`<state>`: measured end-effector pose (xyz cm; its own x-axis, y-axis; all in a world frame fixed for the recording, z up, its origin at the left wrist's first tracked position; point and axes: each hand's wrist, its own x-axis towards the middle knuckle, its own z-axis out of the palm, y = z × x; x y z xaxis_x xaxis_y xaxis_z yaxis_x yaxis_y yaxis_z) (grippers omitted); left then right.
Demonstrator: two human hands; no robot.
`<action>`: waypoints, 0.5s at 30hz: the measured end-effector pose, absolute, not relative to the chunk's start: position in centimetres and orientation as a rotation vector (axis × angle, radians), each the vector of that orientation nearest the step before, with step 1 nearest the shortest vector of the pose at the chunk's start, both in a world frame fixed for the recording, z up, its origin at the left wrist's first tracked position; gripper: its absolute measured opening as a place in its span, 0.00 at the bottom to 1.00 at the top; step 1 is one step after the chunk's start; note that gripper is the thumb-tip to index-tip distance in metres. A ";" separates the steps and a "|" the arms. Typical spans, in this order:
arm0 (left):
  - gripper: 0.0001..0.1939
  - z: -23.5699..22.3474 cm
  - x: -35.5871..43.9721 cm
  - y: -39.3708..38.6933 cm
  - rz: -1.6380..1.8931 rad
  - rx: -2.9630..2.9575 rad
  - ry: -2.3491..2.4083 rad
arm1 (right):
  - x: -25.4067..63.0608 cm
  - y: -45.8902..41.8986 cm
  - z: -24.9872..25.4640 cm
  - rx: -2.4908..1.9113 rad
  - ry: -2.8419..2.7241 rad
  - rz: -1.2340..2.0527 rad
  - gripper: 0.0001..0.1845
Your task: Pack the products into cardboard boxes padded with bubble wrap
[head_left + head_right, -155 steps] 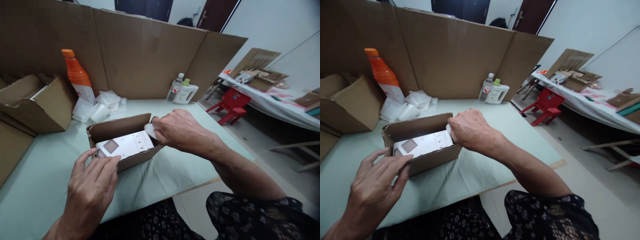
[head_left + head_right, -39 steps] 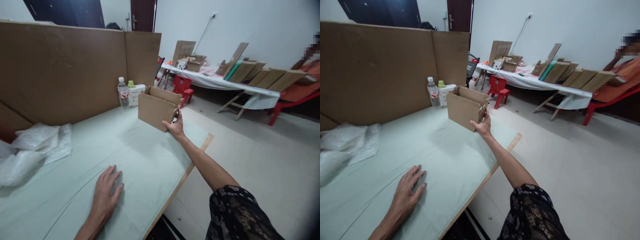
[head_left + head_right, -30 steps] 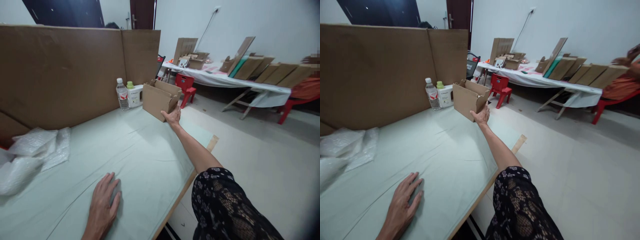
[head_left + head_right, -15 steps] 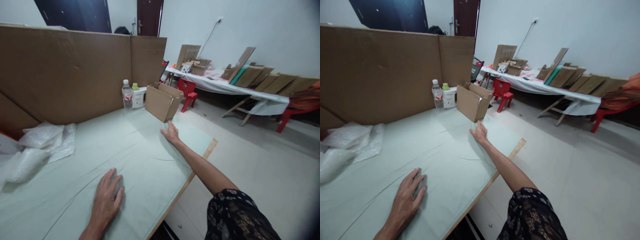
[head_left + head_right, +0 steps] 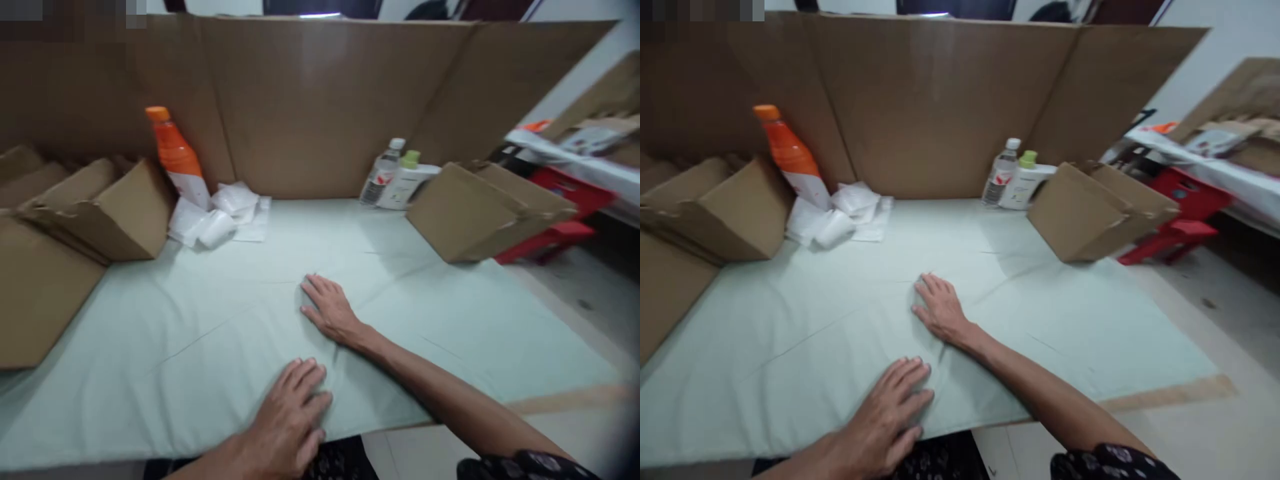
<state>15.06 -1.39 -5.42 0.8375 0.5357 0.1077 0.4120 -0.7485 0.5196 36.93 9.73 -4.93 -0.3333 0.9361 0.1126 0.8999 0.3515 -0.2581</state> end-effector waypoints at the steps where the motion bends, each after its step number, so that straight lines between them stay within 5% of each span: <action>1: 0.25 -5.1 14.2 -1.8 0.311 2.490 0.660 | 34.8 9.8 -4.7 -1.541 -2.452 0.252 0.29; 7: 0.20 -1.8 6.9 -0.4 0.469 2.268 0.702 | 25.0 8.8 -3.5 -0.925 -2.767 0.425 0.29; 15: 0.15 5.8 -7.5 14.4 1.290 2.348 1.885 | 23.0 8.9 -3.7 -0.836 -2.731 0.538 0.25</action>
